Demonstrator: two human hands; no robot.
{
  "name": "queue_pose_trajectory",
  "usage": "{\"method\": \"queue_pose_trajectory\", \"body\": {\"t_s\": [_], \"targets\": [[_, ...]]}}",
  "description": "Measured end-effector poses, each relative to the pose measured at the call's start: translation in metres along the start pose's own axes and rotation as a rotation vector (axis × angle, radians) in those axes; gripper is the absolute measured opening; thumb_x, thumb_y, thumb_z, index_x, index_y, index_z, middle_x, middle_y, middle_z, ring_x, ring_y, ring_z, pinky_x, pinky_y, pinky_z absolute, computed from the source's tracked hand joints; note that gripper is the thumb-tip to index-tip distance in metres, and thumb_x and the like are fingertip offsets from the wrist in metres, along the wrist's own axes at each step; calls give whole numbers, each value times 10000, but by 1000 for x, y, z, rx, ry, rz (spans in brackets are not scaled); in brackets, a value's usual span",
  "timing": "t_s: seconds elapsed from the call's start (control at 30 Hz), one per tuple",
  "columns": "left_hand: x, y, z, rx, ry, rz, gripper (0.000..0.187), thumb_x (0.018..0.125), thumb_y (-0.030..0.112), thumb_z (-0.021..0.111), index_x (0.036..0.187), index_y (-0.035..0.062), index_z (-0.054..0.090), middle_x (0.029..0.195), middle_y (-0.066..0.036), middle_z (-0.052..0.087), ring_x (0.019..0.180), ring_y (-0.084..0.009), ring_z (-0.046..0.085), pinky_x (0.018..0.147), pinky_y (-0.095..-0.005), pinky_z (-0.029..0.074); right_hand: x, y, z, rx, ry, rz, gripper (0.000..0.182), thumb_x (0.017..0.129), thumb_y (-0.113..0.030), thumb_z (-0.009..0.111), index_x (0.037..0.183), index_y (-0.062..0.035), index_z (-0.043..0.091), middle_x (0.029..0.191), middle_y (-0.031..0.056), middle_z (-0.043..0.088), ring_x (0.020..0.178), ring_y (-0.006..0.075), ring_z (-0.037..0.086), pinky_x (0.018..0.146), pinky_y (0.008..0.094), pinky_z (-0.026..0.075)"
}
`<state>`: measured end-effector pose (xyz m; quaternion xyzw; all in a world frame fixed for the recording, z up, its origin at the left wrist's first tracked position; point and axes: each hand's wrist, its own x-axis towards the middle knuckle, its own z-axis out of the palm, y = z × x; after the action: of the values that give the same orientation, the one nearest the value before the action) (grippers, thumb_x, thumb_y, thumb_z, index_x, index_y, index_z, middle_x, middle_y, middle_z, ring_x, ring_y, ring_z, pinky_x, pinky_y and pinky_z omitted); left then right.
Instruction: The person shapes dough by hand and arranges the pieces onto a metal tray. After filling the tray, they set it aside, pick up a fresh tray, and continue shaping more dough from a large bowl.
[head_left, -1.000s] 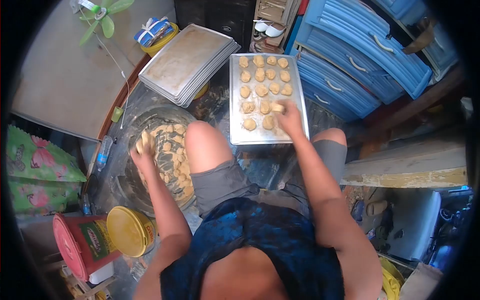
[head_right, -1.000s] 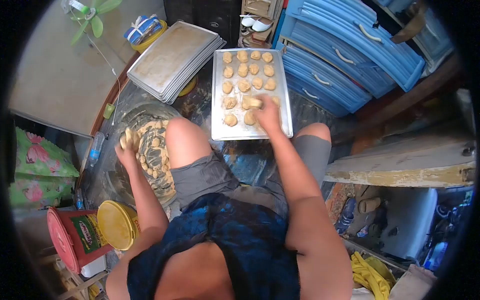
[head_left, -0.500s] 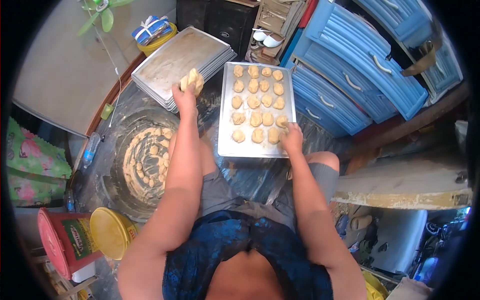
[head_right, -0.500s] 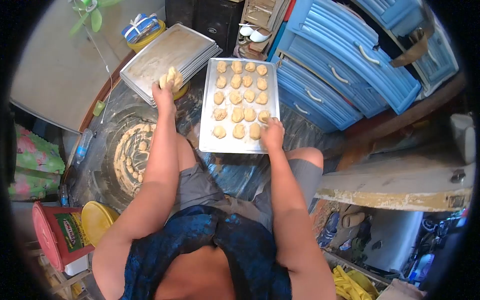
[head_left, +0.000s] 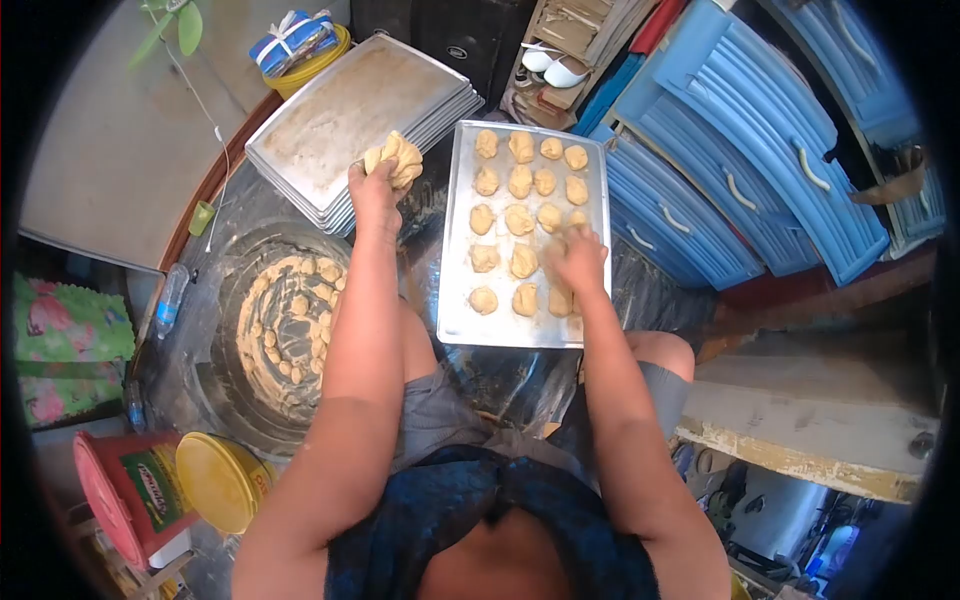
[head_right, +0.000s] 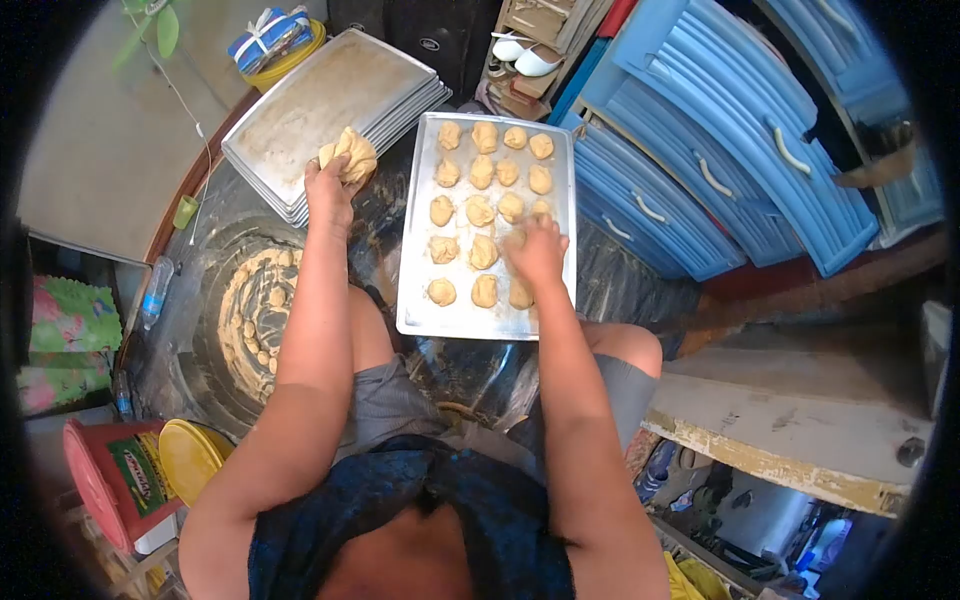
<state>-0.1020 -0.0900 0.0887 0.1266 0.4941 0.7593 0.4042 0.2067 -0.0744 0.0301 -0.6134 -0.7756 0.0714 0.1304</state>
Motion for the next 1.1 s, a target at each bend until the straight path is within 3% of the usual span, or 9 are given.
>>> {"method": "queue_pose_trajectory", "body": {"t_s": [0.17, 0.37, 0.47, 0.53, 0.77, 0.83, 0.93, 1.03, 1.1], "targets": [[-4, 3, 9, -4, 3, -29, 339, 790, 44, 557, 1085, 21, 393, 1058, -151, 523, 914, -285, 573, 744, -447, 476, 44, -10, 7, -93, -10, -11, 435, 695, -270, 661, 1117, -184, 596, 1112, 59, 532, 1051, 227, 456, 884, 401, 296], [-4, 2, 10, -42, -5, -22, 342, 773, 36, 578, 1072, -18, 420, 973, -152, 563, 813, -247, 611, 647, -362, 527, 73, -13, 5, -168, -151, 46, 446, 663, -323, 685, 1083, -187, 619, 1074, 72, 579, 1072, 245, 470, 910, 431, 299], [-6, 6, 15, -77, 7, -20, 308, 769, 13, 574, 1040, -30, 434, 939, -161, 575, 767, -241, 621, 609, -339, 531, 102, -4, 15, 116, -52, 36, 436, 678, -337, 667, 1090, -202, 617, 1072, 86, 587, 1089, 276, 483, 906, 493, 317], [-5, 6, 14, -96, 16, -18, 302, 763, 0, 577, 1027, -37, 434, 934, -161, 577, 761, -237, 622, 607, -332, 532, 114, -13, 15, 44, 63, -85, 434, 700, -348, 645, 1115, -228, 602, 1065, 96, 591, 1117, 294, 479, 915, 511, 328], [7, 2, 4, -177, 95, 16, 335, 739, 5, 606, 1021, -34, 430, 935, -161, 557, 751, -233, 614, 605, -327, 531, 120, -30, 11, -271, -138, -1, 429, 718, -302, 618, 1141, -234, 586, 1084, 104, 591, 1116, 285, 478, 941, 446, 328], [6, 11, 4, -202, 80, 17, 348, 745, 18, 606, 1034, -29, 417, 939, -160, 551, 742, -239, 614, 581, -337, 533, 106, -61, 8, -114, 194, -325, 355, 728, -216, 615, 1071, -126, 610, 1058, 132, 599, 1017, 300, 538, 895, 409, 374], [7, 18, 0, -204, 70, -40, 403, 761, 38, 601, 1107, 6, 397, 1020, -139, 538, 881, -258, 590, 703, -418, 505, 71, -122, 20, 131, -146, -823, 392, 686, -128, 592, 1077, -134, 598, 1111, 95, 576, 1080, 285, 492, 934, 436, 340], [9, 17, -6, -241, 74, -47, 387, 762, 29, 595, 1095, 10, 399, 1017, -139, 541, 874, -260, 595, 713, -428, 508, 36, -156, 38, 27, -365, -996, 337, 717, -86, 541, 1035, -156, 627, 1143, 81, 568, 1151, 252, 442, 992, 524, 240], [11, 17, -12, -287, 81, 14, 381, 754, 17, 591, 1074, -9, 386, 948, -165, 553, 734, -247, 620, 553, -334, 529, 35, -171, 46, -576, -858, -957, 319, 721, -74, 528, 992, -188, 651, 1128, 47, 575, 1156, 223, 434, 990, 571, 209]]}}
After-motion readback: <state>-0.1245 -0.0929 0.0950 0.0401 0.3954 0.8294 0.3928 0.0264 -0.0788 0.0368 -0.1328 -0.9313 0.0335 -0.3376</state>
